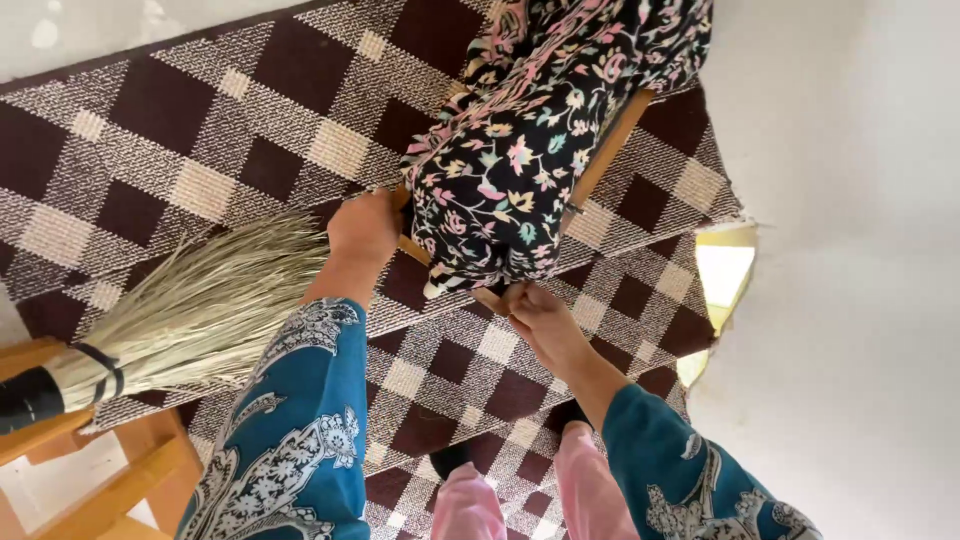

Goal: The recorder sweeps carpeted stairs with a handheld broom and moves a decorative wooden stand.

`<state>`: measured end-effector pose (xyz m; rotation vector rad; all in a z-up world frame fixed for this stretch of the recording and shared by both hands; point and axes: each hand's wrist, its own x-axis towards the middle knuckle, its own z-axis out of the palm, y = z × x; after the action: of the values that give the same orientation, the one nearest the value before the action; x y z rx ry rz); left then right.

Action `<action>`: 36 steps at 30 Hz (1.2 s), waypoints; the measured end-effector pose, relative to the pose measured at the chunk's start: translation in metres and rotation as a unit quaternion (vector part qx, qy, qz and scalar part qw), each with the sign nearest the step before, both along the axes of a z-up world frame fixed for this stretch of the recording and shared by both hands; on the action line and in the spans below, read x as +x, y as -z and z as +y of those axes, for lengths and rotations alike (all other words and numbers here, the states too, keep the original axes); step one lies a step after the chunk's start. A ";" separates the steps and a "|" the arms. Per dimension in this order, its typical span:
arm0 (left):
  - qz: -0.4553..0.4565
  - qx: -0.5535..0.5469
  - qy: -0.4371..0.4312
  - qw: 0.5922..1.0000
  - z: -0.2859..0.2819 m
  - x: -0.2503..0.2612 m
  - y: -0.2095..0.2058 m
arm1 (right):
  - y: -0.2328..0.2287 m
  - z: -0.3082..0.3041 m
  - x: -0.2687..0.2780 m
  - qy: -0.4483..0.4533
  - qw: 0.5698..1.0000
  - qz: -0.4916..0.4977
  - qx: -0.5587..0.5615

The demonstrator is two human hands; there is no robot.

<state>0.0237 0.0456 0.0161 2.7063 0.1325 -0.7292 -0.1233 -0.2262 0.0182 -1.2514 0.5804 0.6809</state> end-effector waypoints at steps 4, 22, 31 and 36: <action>0.020 0.005 0.032 0.999 0.004 0.011 0.000 | 0.034 0.005 -0.017 0.049 0.996 -0.042 0.069; 0.073 -0.165 -0.357 0.916 -0.033 -0.049 -0.001 | 0.064 -0.165 0.133 0.204 0.974 -0.071 -0.065; 0.001 -0.306 -0.349 0.886 -0.048 -0.058 0.074 | 0.065 -0.105 0.221 0.179 0.974 -0.085 -0.110; -0.030 -0.235 -0.369 0.899 -0.052 -0.062 0.115 | 0.089 -0.116 0.222 0.172 0.969 -0.166 -0.061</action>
<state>-0.0382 -0.0066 -0.0986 1.9766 0.8020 -0.3695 0.0983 -0.3426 -0.0707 -1.3032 0.5475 0.1426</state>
